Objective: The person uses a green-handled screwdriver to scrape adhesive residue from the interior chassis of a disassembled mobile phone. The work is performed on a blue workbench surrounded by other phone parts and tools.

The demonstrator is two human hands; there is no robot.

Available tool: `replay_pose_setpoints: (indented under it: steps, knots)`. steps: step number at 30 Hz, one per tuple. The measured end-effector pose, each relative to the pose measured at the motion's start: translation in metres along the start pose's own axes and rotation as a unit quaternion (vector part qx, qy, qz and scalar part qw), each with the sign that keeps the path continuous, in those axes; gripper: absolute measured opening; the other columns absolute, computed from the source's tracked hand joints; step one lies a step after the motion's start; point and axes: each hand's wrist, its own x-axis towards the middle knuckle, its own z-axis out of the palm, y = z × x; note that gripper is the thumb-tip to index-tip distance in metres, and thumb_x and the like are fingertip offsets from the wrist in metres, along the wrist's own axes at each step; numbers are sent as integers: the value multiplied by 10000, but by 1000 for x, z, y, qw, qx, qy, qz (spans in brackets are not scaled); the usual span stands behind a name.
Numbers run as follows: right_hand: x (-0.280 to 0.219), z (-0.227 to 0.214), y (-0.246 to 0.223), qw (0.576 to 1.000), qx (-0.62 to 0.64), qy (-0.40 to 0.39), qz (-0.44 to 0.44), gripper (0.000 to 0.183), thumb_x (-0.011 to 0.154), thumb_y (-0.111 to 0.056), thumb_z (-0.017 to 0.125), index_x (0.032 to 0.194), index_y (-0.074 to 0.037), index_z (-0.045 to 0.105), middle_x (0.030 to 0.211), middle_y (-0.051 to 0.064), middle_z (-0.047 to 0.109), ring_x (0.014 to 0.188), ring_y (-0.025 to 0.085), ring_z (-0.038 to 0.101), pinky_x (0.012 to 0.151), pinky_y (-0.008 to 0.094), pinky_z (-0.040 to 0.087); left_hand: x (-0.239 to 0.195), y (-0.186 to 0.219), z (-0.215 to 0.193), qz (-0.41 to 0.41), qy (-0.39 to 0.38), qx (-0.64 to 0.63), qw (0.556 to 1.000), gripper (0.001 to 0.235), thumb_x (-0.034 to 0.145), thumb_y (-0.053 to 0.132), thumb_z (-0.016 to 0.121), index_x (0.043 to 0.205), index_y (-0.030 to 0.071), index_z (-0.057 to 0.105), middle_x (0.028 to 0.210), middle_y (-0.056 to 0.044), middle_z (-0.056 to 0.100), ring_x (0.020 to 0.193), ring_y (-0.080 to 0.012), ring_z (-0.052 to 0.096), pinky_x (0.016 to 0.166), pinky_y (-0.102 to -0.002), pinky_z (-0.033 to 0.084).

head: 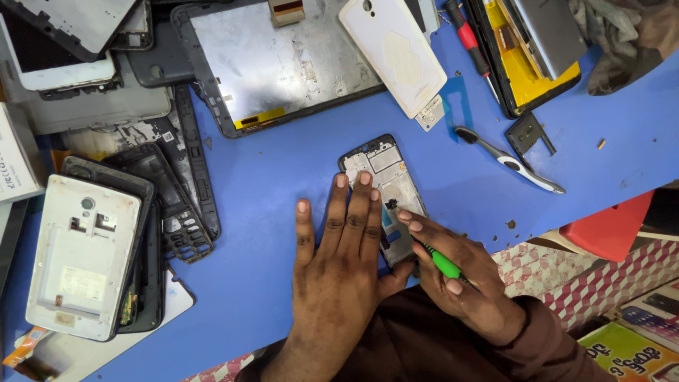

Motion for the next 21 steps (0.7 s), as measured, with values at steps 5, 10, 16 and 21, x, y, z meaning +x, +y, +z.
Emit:
replay_pose_setpoints:
  steps: [5,10,16,21]
  knots:
    - [0,6,9,995,-83,36,-53,335,1141,-147,479,1411,48,509,1512,271,564,1424,345,609,1185,375,522,2,0,-1,4,5,1,1000,854,802,556,752,1405,-22,571,1596,-146,447,1513,-320,358,1226,-627,174]
    - [-6,5,15,998,-2,39,-42,384,1138,-172,457,1431,72,505,1523,283,545,1447,352,562,1212,377,483,2,0,-2,10,12,4,1000,864,828,554,744,1428,-39,557,1597,-169,440,1515,-325,364,1237,-593,198]
    - [-1,13,21,988,-98,81,-83,271,1116,-36,496,1366,62,536,1437,260,605,1395,342,614,1182,355,522,0,0,-2,24,16,5,1000,844,811,508,754,1403,-62,564,1583,-188,457,1507,-345,377,1246,-560,207]
    - [9,21,24,918,-258,165,-253,453,1110,102,562,1442,-70,306,1290,233,653,1194,309,716,1086,360,620,-1,3,-5,36,55,7,998,814,826,496,778,1383,-62,576,1570,-188,479,1509,-347,386,1261,-576,207]
